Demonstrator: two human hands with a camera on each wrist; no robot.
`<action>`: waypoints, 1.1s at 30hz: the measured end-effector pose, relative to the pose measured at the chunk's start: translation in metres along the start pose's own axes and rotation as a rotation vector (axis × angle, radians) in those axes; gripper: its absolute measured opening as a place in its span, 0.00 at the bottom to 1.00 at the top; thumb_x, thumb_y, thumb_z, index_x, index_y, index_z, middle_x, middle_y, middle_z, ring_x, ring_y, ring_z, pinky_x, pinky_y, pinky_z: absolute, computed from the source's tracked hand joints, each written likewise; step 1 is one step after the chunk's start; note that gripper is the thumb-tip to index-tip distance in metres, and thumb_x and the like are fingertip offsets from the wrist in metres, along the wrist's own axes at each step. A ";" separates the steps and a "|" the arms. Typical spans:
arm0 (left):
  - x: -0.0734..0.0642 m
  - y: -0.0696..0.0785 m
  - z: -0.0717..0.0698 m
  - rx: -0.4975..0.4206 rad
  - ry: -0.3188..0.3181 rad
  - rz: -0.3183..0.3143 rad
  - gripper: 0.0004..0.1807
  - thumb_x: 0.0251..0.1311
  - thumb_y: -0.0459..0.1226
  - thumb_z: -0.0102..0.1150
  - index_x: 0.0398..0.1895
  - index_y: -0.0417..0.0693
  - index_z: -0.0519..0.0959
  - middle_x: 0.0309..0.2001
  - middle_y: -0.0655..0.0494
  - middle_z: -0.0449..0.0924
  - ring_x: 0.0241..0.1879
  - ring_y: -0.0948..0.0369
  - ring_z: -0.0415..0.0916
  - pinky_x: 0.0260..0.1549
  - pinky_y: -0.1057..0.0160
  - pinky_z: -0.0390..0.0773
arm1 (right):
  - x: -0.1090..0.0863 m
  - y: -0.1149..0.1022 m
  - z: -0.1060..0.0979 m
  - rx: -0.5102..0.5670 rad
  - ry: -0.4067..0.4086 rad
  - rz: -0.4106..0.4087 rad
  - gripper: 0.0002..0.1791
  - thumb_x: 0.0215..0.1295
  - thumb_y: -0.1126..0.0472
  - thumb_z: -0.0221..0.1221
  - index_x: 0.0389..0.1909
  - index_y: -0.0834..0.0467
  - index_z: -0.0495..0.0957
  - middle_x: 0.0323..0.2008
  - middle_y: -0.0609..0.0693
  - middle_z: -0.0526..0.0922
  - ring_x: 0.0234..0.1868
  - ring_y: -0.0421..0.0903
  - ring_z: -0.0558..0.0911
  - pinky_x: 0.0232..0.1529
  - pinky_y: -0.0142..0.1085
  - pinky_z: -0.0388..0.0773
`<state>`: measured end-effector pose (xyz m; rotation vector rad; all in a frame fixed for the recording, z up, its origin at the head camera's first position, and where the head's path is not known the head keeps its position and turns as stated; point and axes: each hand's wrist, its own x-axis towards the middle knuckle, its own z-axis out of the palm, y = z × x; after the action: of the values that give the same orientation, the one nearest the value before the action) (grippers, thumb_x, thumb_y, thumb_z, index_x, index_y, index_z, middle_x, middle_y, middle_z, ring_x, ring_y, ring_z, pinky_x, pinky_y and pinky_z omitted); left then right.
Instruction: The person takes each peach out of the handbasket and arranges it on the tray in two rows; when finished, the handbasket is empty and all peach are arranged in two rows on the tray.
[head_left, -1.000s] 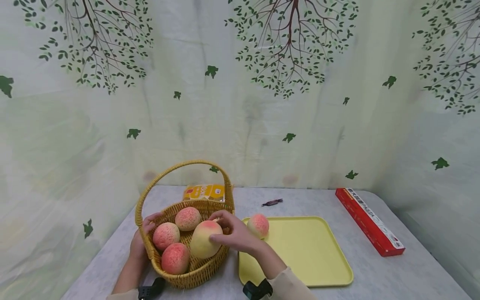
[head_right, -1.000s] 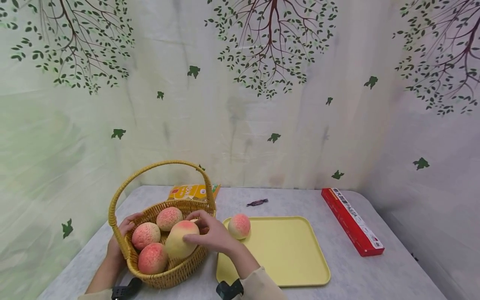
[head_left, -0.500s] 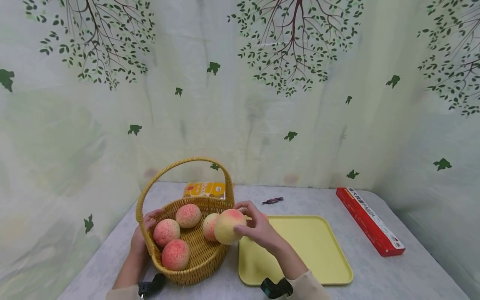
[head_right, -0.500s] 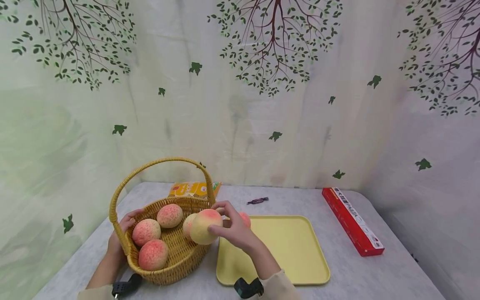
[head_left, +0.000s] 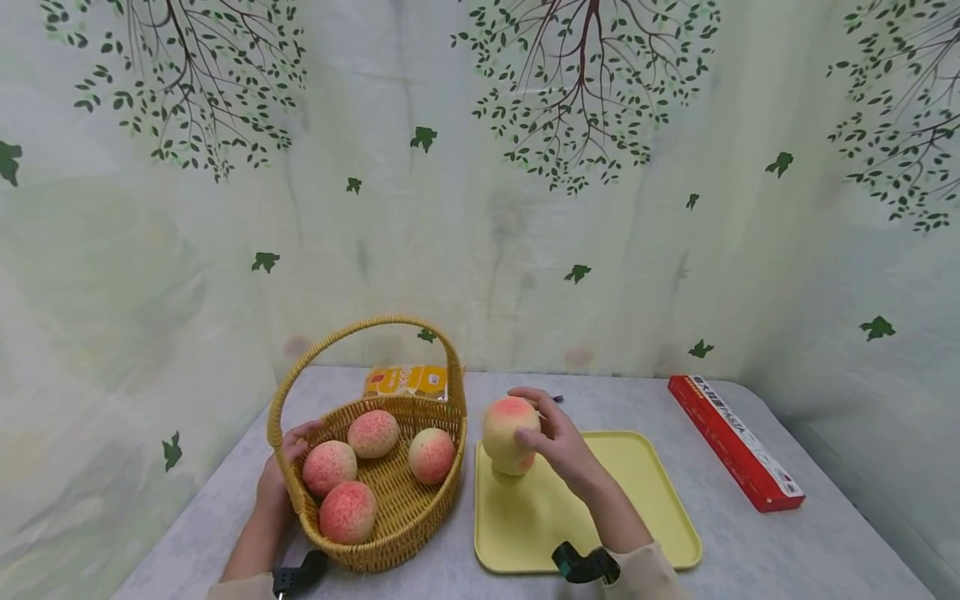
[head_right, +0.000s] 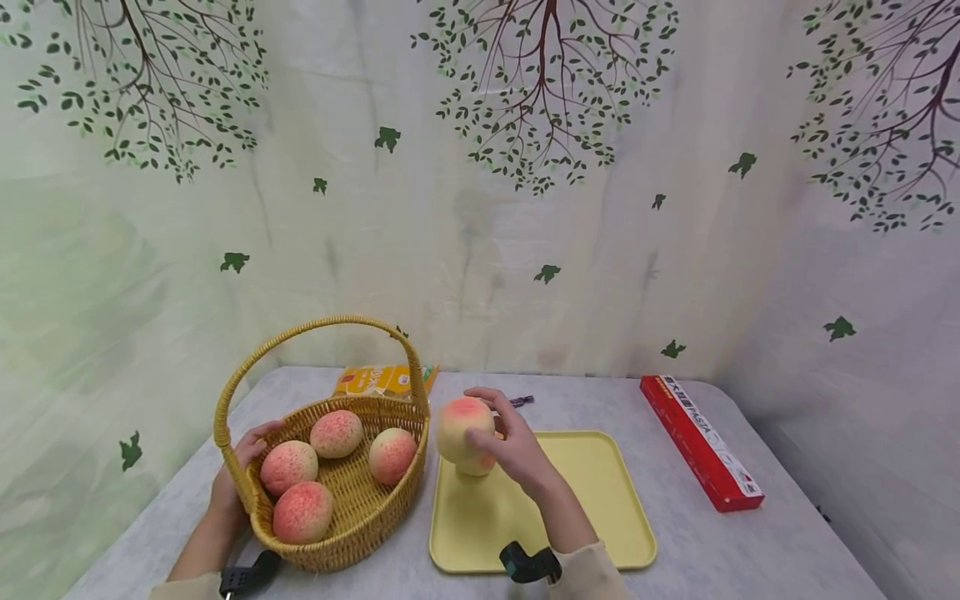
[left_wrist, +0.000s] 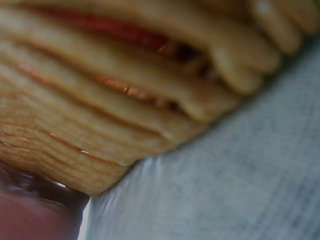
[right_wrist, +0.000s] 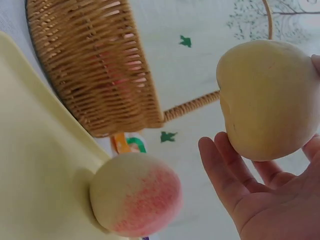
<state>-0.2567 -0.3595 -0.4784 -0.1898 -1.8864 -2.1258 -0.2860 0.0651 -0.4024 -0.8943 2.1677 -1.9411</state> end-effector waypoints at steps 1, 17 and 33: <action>0.000 0.000 0.000 -0.012 -0.009 -0.005 0.19 0.78 0.38 0.32 0.64 0.48 0.69 0.55 0.71 0.77 0.54 0.73 0.74 0.51 0.76 0.72 | -0.001 0.000 -0.003 -0.005 0.008 -0.006 0.29 0.70 0.55 0.56 0.71 0.51 0.63 0.63 0.57 0.69 0.55 0.50 0.78 0.56 0.44 0.74; 0.000 -0.003 0.001 -0.021 -0.032 0.029 0.20 0.78 0.37 0.31 0.65 0.45 0.68 0.55 0.69 0.76 0.55 0.72 0.74 0.51 0.75 0.72 | -0.005 0.010 -0.039 0.011 0.072 -0.006 0.24 0.74 0.56 0.50 0.70 0.51 0.65 0.59 0.49 0.74 0.55 0.45 0.77 0.59 0.45 0.70; 0.001 0.001 0.004 0.055 0.019 -0.049 0.22 0.78 0.40 0.31 0.68 0.41 0.65 0.55 0.71 0.75 0.55 0.72 0.73 0.50 0.75 0.72 | -0.011 0.030 -0.065 -0.153 0.160 0.085 0.28 0.67 0.55 0.62 0.67 0.49 0.68 0.61 0.58 0.76 0.57 0.52 0.75 0.55 0.42 0.72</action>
<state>-0.2575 -0.3561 -0.4769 -0.1122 -1.9551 -2.0970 -0.3163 0.1282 -0.4218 -0.6739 2.4282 -1.8884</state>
